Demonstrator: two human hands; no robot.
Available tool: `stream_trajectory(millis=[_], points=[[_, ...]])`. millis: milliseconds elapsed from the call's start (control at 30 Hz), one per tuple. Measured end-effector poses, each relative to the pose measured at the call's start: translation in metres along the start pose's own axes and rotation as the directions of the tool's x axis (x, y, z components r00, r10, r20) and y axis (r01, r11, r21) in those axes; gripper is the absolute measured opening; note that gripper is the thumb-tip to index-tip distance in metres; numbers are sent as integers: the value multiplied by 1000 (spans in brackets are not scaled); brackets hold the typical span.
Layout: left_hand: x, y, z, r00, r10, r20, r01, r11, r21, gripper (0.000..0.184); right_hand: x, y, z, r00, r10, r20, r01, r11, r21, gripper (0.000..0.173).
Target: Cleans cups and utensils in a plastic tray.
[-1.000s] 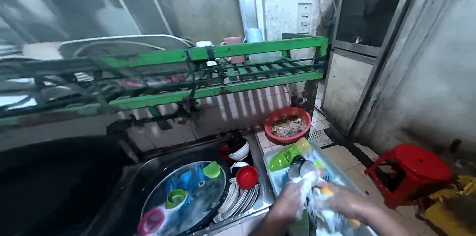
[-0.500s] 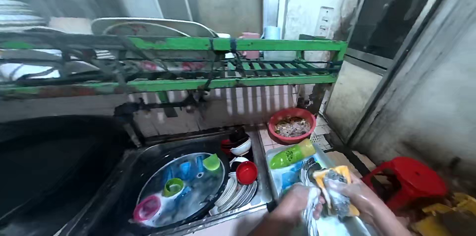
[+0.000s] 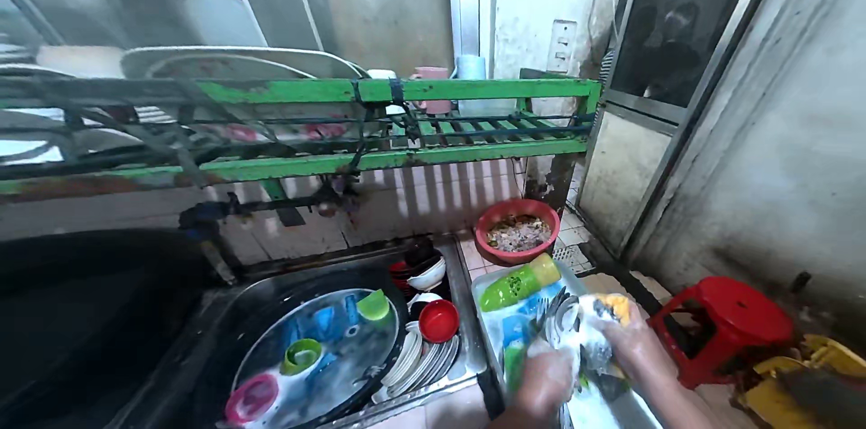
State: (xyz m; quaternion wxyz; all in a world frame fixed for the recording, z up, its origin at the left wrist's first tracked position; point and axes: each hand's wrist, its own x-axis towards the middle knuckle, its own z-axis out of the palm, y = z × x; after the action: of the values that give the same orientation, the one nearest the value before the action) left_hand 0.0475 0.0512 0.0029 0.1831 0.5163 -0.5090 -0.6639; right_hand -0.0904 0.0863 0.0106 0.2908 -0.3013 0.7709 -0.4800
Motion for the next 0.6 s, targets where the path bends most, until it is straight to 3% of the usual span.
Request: stream_trajectory(millis=[100, 267, 433, 533, 600], points=[[-8, 7, -8, 1000, 20, -19, -18, 996, 91, 28, -7, 5, 7, 982, 49, 182, -35, 996, -83, 68], [-3, -5, -3, 999, 10, -51, -9, 1000, 23, 25, 7, -2, 3, 996, 43, 81, -27, 981, -192, 68], [-3, -7, -7, 996, 36, -81, -36, 999, 2, 21, -7, 1, 9, 965, -26, 259, 106, 948, -299, 70], [-1, -14, -7, 998, 17, -59, -24, 993, -114, 14, 21, 3, -1, 990, -52, 131, 81, 971, -224, 66], [-2, -13, -10, 1000, 6, -25, -10, 984, -178, 20, 32, -6, -12, 998, -37, 46, 43, 991, -130, 66]])
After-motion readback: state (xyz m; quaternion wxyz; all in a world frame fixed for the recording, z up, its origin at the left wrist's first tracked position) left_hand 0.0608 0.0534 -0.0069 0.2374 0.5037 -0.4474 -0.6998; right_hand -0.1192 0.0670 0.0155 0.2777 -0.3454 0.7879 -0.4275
